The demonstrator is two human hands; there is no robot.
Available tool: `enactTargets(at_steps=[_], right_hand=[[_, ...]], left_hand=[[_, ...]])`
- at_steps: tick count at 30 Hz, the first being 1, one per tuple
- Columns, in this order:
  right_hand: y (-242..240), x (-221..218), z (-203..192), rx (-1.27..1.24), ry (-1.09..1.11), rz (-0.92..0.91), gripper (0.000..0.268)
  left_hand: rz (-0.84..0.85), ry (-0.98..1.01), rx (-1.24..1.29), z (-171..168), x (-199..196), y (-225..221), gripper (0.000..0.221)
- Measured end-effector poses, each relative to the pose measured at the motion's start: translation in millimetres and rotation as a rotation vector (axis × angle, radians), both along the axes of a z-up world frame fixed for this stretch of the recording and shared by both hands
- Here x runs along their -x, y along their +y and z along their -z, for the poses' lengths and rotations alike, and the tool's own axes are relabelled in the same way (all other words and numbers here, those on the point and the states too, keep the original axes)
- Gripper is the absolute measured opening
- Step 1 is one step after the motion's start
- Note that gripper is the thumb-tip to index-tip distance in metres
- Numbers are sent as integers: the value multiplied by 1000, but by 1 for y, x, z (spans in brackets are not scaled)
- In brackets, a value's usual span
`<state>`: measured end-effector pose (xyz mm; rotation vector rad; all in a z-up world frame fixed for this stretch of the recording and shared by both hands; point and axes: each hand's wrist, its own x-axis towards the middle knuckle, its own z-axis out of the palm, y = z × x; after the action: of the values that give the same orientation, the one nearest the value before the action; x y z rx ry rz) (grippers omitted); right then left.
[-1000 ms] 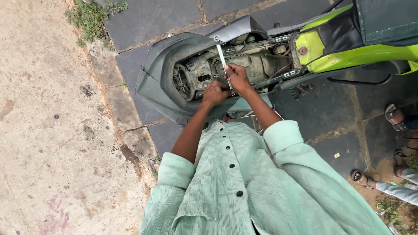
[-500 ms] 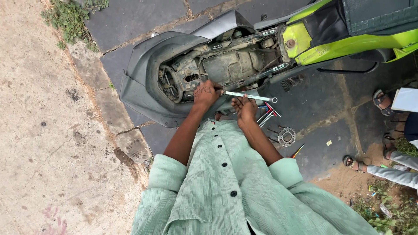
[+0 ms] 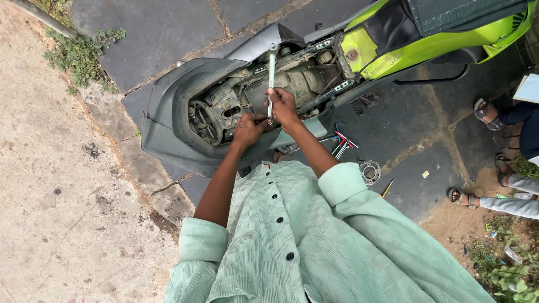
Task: The person uses a combination wrench to loosen and tighten bolts on the exposed floorboard and rear section of a scooter with its body panels removed, repositioning the wrench on different fasteners and steadying the scooter with the other hand. Other people stand nearby on the paved ground while the person works along the scooter frame.
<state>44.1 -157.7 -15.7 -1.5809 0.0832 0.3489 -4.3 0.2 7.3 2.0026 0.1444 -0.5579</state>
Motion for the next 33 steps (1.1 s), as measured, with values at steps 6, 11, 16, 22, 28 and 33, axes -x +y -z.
enactTargets(at_steps=[6, 11, 16, 22, 28, 33], right_hand=[[-34, 72, -2, -390, 179, 480, 19], [-29, 98, -1, -525, 349, 648, 17], [-15, 39, 7, -341, 299, 600, 34], [5, -4, 23, 92, 42, -157, 25], [-21, 40, 6, -299, 123, 305, 23], [-38, 98, 26, -395, 300, 601, 21]], left_hand=[[56, -1, -233, -52, 4, -10, 28], [25, 30, -250, -37, 1, -15, 27], [-46, -40, -255, -35, 4, -14, 33], [19, 87, -271, -24, 2, -7, 35], [-52, 37, -169, -30, 5, -6, 32], [3, -15, -308, -29, 4, -14, 28]])
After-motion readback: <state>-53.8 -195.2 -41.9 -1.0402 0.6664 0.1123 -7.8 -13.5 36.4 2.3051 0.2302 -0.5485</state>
